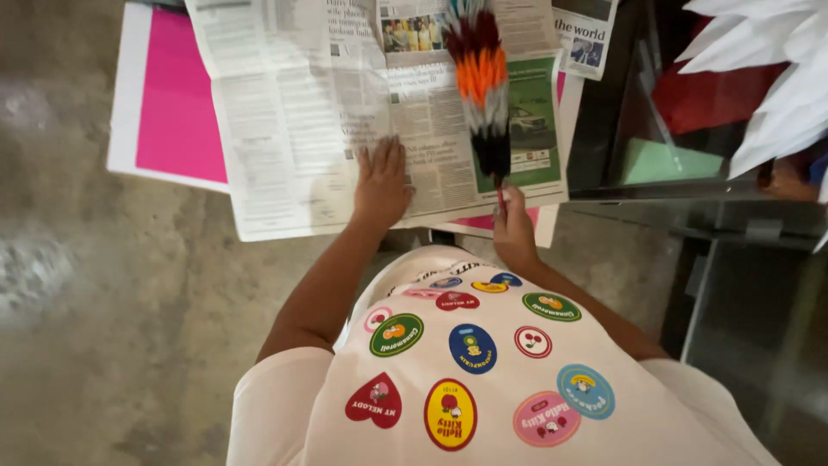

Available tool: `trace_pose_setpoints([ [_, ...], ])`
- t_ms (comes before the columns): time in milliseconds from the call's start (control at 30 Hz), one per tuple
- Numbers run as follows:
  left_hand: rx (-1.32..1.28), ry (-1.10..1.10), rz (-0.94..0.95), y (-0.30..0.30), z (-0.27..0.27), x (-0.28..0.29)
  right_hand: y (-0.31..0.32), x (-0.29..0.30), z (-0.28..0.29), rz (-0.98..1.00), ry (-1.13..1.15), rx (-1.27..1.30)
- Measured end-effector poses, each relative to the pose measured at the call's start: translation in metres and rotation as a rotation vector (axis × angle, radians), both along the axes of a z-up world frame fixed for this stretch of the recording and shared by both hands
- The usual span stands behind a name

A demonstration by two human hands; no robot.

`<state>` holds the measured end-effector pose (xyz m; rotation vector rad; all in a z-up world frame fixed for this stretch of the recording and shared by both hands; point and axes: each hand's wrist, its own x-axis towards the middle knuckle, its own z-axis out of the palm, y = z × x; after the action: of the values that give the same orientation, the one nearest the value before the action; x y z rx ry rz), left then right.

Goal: Cleaning dust off old newspapers using a duster.

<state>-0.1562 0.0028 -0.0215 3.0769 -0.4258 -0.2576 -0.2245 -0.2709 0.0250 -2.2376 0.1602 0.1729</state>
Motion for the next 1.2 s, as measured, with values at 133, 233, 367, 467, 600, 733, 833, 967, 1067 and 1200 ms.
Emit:
trace_pose_setpoints([
  [133, 0.043, 0.114, -0.039, -0.001, 0.020, 0.005, 0.040, -0.024, -0.005, 0.016, 0.205, -0.095],
  [233, 0.075, 0.036, -0.066, 0.000, 0.016, 0.006, 0.039, -0.042, -0.045, 0.141, 0.393, -0.293],
  [367, 0.023, 0.066, -0.090, 0.004, 0.002, 0.008, -0.011, -0.070, -0.079, 0.046, 0.231, -0.581],
  [467, 0.059, 0.135, -0.094, 0.005, 0.008, 0.012, -0.043, -0.073, -0.084, -0.149, 0.125, -0.643],
  [600, 0.100, 0.165, -0.103, 0.006, 0.010, 0.016, -0.032, -0.074, -0.088, -0.252, -0.097, -0.656],
  [733, 0.046, 0.204, -0.115, 0.009, 0.024, 0.016, 0.040, -0.091, -0.048, 0.080, -0.042, -0.544],
  [833, 0.066, 0.242, -0.132, 0.009, 0.016, 0.017, 0.035, -0.087, -0.029, -0.015, 0.500, -0.457],
  [967, 0.073, 0.162, -0.151, 0.010, 0.004, 0.015, -0.066, -0.098, -0.104, -0.238, 0.224, -0.706],
  [1067, 0.069, 0.167, -0.143, 0.011, 0.006, 0.018, -0.064, -0.064, -0.079, -0.448, 0.158, -0.504],
  [1200, 0.010, 0.193, -0.127, 0.012, 0.019, 0.018, 0.019, 0.003, -0.026, -0.416, 0.021, -0.172],
])
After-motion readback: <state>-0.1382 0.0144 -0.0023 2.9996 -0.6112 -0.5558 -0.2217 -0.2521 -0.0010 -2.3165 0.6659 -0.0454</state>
